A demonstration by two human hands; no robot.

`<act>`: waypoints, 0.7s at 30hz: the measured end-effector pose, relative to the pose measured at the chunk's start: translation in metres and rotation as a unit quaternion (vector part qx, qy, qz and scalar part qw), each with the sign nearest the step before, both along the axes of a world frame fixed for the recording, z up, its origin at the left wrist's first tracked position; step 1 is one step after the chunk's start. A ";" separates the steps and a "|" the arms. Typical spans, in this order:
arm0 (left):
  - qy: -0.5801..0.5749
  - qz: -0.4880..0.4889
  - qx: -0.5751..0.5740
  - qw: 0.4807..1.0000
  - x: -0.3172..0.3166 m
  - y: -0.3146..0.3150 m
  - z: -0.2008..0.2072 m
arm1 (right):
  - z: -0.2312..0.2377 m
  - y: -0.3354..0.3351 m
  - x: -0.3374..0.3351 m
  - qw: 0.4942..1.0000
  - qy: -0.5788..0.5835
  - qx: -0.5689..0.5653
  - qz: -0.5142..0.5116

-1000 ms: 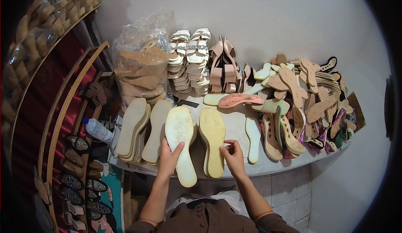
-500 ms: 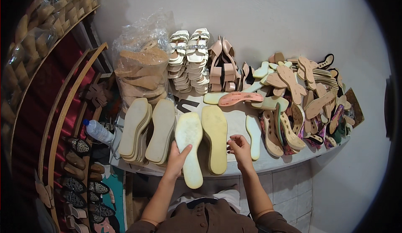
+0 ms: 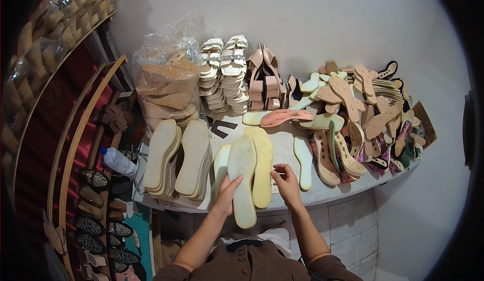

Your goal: Sorting and organizing various types of shoe soles on a workstation table.

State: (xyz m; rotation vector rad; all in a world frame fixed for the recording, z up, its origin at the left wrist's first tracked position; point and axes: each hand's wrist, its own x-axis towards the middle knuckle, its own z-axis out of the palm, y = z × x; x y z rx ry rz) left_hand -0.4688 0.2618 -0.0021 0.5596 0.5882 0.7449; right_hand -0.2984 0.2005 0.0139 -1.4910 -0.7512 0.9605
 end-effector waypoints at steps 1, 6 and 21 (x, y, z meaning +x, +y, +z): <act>0.013 0.020 0.014 1.000 -0.004 0.000 0.001 | -0.001 -0.003 -0.002 0.996 -0.083 0.033 -0.030; 0.065 0.140 0.135 0.979 -0.022 0.002 0.021 | 0.041 -0.034 -0.036 0.986 -0.060 0.109 0.111; 0.220 0.152 0.275 0.923 -0.040 -0.005 0.018 | -0.001 -0.043 -0.118 0.878 -0.401 0.160 0.206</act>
